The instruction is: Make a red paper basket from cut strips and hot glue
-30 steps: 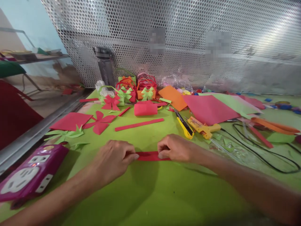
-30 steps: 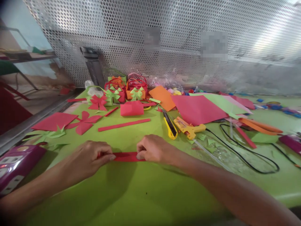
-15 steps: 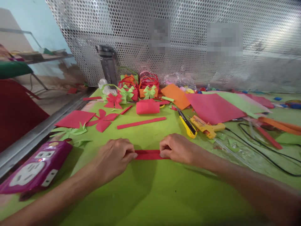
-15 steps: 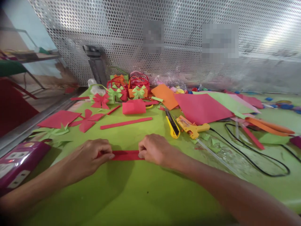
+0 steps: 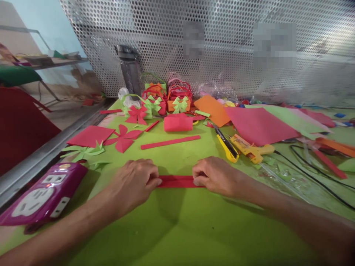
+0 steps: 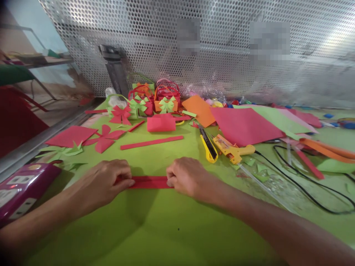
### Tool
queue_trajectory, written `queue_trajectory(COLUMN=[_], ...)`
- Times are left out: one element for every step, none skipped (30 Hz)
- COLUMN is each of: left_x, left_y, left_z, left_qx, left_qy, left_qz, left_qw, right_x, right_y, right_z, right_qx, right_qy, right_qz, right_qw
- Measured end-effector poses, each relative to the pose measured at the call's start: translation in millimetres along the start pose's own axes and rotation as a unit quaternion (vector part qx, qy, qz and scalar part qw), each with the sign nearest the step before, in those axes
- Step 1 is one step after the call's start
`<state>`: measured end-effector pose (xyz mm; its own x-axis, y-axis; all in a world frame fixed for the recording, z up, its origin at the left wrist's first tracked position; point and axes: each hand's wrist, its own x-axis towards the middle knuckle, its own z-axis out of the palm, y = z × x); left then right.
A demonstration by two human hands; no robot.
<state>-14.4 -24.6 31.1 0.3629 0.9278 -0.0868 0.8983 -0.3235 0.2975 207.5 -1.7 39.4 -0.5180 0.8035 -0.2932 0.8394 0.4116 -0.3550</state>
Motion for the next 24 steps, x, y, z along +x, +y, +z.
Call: queue_trajectory(left_x=[-0.1, -0.1, -0.2, -0.2, -0.2, -0.1, -0.1, 0.0, 0.0, 0.1, 0.1, 0.1, 0.2, 0.2, 0.3, 0.4, 0.6, 0.7, 0.8, 0.9, 0.8, 0.6, 0.3, 0.0], left_y=[0.2, 0.4, 0.5, 0.3, 0.0, -0.5, -1.2, -2.0, -2.9, -3.7, -4.4, -5.0, -5.3, -5.4, -5.2, -4.9, -4.5, -4.0, -3.6, -3.3, -3.1, -3.1, -3.2, -3.3], left_z=[0.5, 1.1, 1.8, 2.6, 3.6, 4.5, 5.4, 6.1, 6.4, 6.2, 5.6, 4.5, 3.1, 1.6, 0.1, -1.1, -1.9, -2.3, -2.3, -1.9, -1.3, -0.6, 0.2, 0.9], left_qx=[0.003, 0.005, 0.006, 0.008, 0.009, 0.010, 0.012, 0.013, 0.014, 0.013, 0.010, 0.005, -0.002, -0.010, -0.017, -0.022, -0.023, -0.021, -0.016, -0.008, 0.000, 0.006, 0.010, 0.012], left_qy=[0.001, 0.003, 0.004, 0.005, 0.006, 0.008, 0.010, 0.013, 0.016, 0.017, 0.015, 0.009, 0.002, -0.006, -0.015, -0.022, -0.026, -0.028, -0.029, -0.029, -0.027, -0.025, -0.024, -0.023], left_qz=[-0.001, -0.001, 0.000, 0.002, 0.004, 0.005, 0.005, 0.003, 0.003, 0.007, 0.012, 0.017, 0.021, 0.024, 0.023, 0.021, 0.019, 0.017, 0.016, 0.016, 0.015, 0.014, 0.013, 0.012], left_qw=[1.000, 1.000, 1.000, 1.000, 1.000, 1.000, 1.000, 1.000, 1.000, 1.000, 1.000, 1.000, 1.000, 1.000, 0.999, 0.999, 0.999, 0.999, 0.999, 0.999, 1.000, 1.000, 1.000, 1.000], right_x=[0.0, 0.0, 0.1, 0.2, 0.3, 0.3, 0.3, 0.3, 0.3, 0.3, 0.4, 0.4, 0.5, 0.6, 0.7, 0.9, 1.0, 1.2, 1.4, 1.5, 1.5, 1.4, 1.3, 1.3], right_y=[0.3, 0.5, 0.5, 0.4, 0.1, -0.6, -1.5, -2.6, -3.9, -5.2, -6.5, -7.6, -8.3, -8.7, -8.9, -8.8, -8.7, -8.5, -8.4, -8.5, -8.6, -8.7, -8.9, -8.9], right_z=[0.5, 1.2, 1.9, 2.5, 3.0, 3.2, 3.2, 2.8, 2.3, 1.7, 1.1, 0.7, 0.6, 0.7, 1.0, 1.4, 1.8, 2.1, 2.2, 2.1, 1.8, 1.5, 1.2, 1.0], right_qx=[-0.002, -0.006, -0.014, -0.024, -0.033, -0.041, -0.047, -0.051, -0.054, -0.058, -0.062, -0.066, -0.068, -0.069, -0.069, -0.070, -0.072, -0.075, -0.079, -0.082, -0.085, -0.087, -0.088, -0.089], right_qy=[0.002, 0.005, 0.010, 0.014, 0.017, 0.017, 0.014, 0.010, 0.004, -0.001, -0.006, -0.010, -0.013, -0.014, -0.015, -0.016, -0.017, -0.018, -0.021, -0.024, -0.027, -0.031, -0.033, -0.034], right_qz=[-0.003, -0.006, -0.008, -0.009, -0.008, -0.007, -0.006, -0.005, -0.002, 0.004, 0.009, 0.015, 0.019, 0.022, 0.022, 0.021, 0.021, 0.021, 0.022, 0.022, 0.024, 0.025, 0.025, 0.024], right_qw=[1.000, 1.000, 1.000, 1.000, 0.999, 0.999, 0.999, 0.999, 0.999, 0.998, 0.998, 0.998, 0.997, 0.997, 0.997, 0.997, 0.997, 0.997, 0.996, 0.996, 0.996, 0.995, 0.995, 0.995])
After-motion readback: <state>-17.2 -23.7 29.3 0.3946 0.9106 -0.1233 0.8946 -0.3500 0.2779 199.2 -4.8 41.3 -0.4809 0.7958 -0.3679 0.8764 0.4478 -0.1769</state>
